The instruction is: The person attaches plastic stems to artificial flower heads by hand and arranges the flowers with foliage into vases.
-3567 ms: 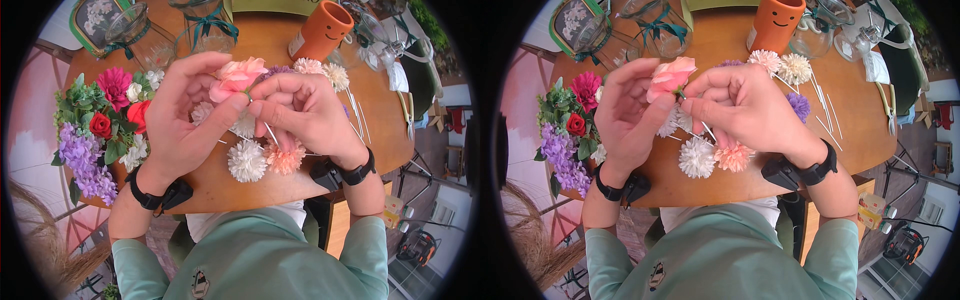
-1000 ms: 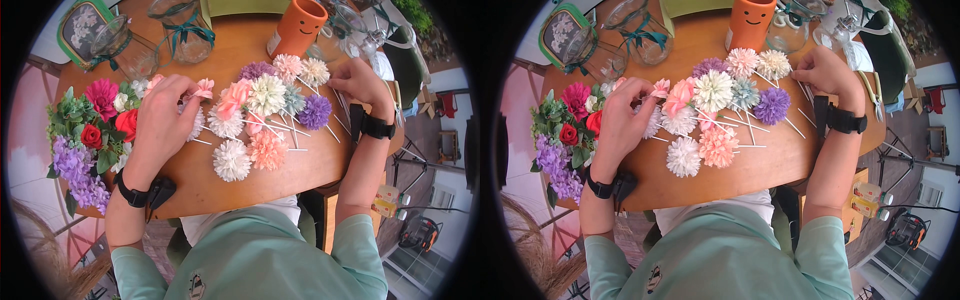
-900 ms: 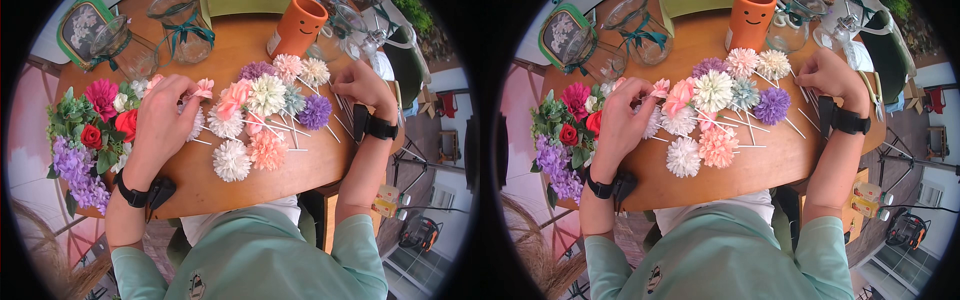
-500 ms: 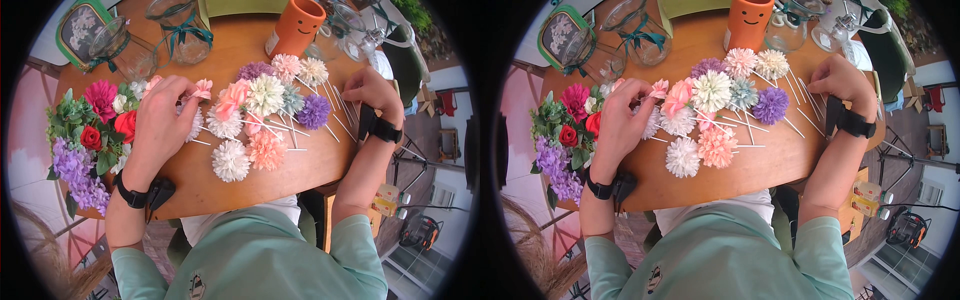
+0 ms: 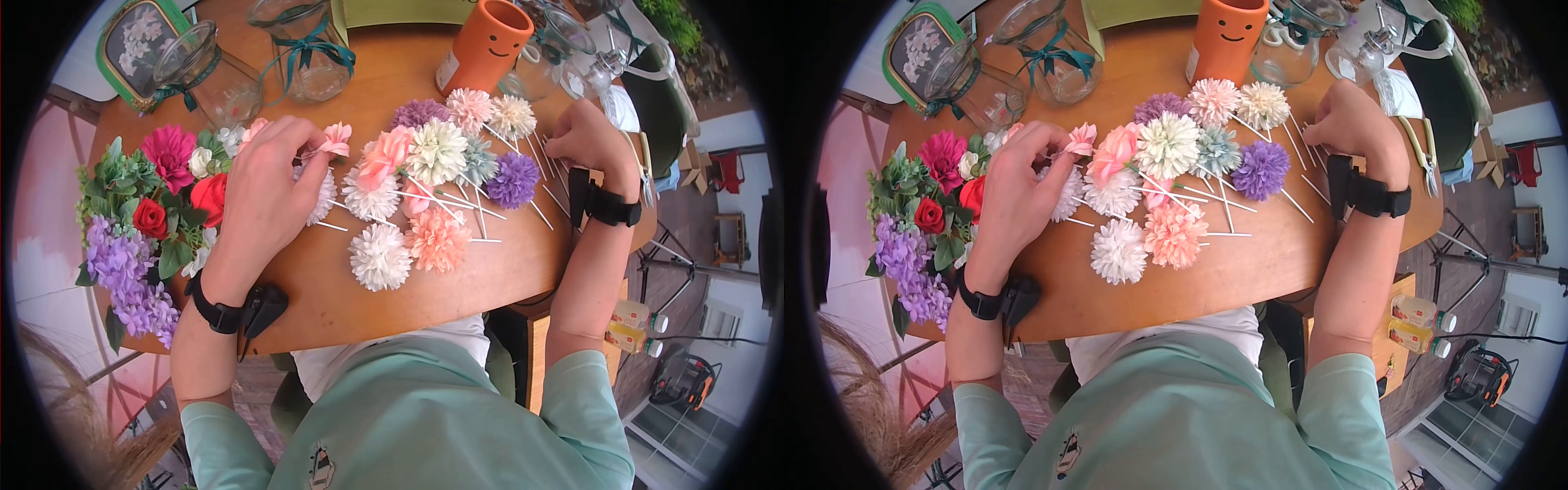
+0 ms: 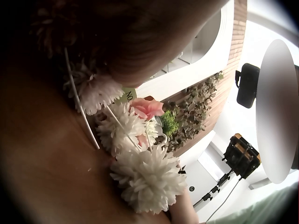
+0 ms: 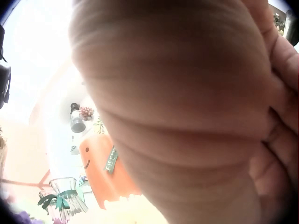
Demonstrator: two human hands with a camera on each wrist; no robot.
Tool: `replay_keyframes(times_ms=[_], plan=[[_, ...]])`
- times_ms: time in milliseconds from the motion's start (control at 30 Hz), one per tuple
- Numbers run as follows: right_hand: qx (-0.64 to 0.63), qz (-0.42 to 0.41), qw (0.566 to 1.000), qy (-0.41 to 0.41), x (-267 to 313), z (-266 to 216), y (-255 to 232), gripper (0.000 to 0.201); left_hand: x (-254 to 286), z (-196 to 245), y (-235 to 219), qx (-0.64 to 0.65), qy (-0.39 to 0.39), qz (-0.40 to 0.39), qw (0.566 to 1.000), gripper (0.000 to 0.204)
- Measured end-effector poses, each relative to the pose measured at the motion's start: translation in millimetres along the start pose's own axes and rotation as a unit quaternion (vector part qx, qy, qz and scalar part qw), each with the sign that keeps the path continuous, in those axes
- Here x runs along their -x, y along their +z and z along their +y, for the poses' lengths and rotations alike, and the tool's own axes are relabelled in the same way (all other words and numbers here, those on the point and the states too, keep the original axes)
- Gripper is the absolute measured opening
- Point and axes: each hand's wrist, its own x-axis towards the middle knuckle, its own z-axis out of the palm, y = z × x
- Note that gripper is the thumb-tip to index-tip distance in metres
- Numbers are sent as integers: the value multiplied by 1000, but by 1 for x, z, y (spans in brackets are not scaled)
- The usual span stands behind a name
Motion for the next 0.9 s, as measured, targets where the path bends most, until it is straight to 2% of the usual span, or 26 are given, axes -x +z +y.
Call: replay_keyframes(times_ms=[33,100,133,200,333,400,500,633,700,800,900], plan=[[0,0,1000,0,0,2,-1,18,0,0,0,0,-1,0,1000,12],[-114,11,993,0,1,11,-4,22,-1,2,-2,-3,-3,1,1000,12],[-114,11,993,-1,-1,16,-6,22,-1,0,-1,-4,-4,1,1000,12],[-171,52,983,-33,-3,23,-7,19,-1,-2,0,-4,2,3,1000,11],[-163,79,982,-62,-5,26,-7,14,-1,0,0,-3,-7,1,1000,11],[-187,26,982,-18,-2,21,-9,13,-1,-1,1,-1,-4,0,1000,11],[-199,0,980,-9,0,19,-12,13,-1,0,1,4,-19,-8,1000,11],[-236,-34,971,-29,-3,27,-7,11,-1,0,0,0,-13,-6,1000,11],[-269,-62,959,-66,-6,31,-5,9,-1,0,0,3,-14,-5,1000,11],[-279,-85,954,-61,-5,33,-6,11,-1,0,-1,2,-12,-6,1000,11],[-285,-71,954,-60,-1,30,-5,15,-1,0,-1,5,-15,-3,1000,11]])
